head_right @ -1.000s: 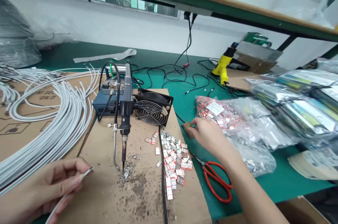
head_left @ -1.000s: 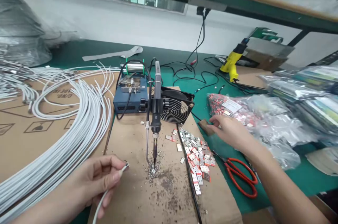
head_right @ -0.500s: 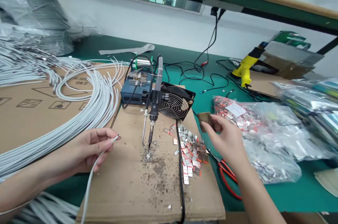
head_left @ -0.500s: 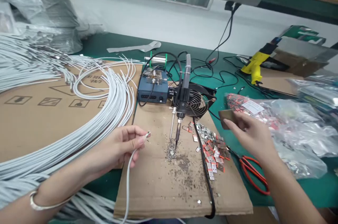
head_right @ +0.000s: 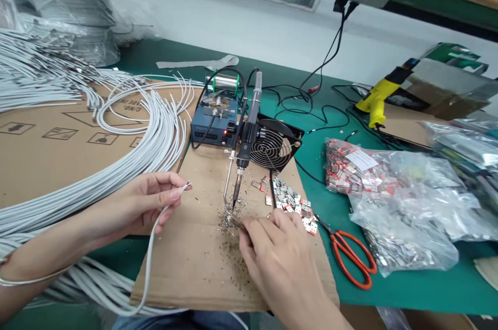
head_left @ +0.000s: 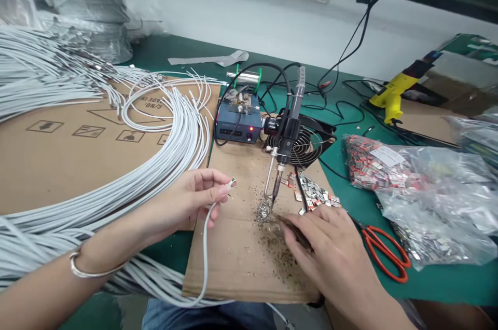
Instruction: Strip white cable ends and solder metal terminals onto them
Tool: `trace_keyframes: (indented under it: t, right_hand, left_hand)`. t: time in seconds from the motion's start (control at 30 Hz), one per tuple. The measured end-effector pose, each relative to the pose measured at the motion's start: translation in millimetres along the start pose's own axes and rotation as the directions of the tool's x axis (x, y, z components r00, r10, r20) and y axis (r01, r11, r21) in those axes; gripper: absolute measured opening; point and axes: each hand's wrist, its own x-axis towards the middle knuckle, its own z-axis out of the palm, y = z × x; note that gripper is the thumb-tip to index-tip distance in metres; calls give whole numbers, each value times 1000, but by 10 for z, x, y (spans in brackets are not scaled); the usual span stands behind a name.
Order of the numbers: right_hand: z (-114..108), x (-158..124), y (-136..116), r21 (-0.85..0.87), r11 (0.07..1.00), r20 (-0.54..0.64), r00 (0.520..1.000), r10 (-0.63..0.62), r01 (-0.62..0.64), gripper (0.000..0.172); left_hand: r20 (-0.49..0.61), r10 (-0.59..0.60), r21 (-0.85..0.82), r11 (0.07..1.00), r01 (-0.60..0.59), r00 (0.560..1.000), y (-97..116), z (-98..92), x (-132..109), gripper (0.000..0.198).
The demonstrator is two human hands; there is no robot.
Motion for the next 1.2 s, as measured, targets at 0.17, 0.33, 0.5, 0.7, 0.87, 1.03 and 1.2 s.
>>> trace_keyframes:
  t: [0.17, 0.33, 0.5, 0.7, 0.87, 1.03, 1.2]
  right_hand:
    - [-9, 22, -13, 18, 1000, -77, 997, 7, -6, 10]
    - [1, 41, 8, 25, 999, 16, 999, 35, -36, 12]
    - [-45, 122, -78, -111, 991, -65, 996, 64, -71, 18]
    - [-105, 126, -109, -119, 990, 71, 993, 89, -80, 26]
    - [-49, 116, 122, 268, 857, 228, 893, 387, -440, 21]
    - [61, 140, 160, 422, 729, 363, 837, 409, -539, 31]
    - [58, 67, 99, 420, 719, 395, 825, 405, -554, 29]
  left_hand:
    - [17, -6, 6, 1000, 6, 1000, 0, -5, -3, 19]
    - [19, -11, -10, 1000, 11, 1000, -7, -11, 1, 19]
    - [33, 14, -5, 1000, -13, 999, -7, -5, 3, 17]
    - [34, 11, -5, 1000, -11, 999, 11, 8, -18, 14]
    - [45, 8, -10, 1000, -8, 999, 16, 9, -39, 14]
    - [58, 46, 6, 999, -47, 997, -11, -25, -26, 18]
    - [70, 69, 11, 997, -70, 995, -9, -38, -20, 22]
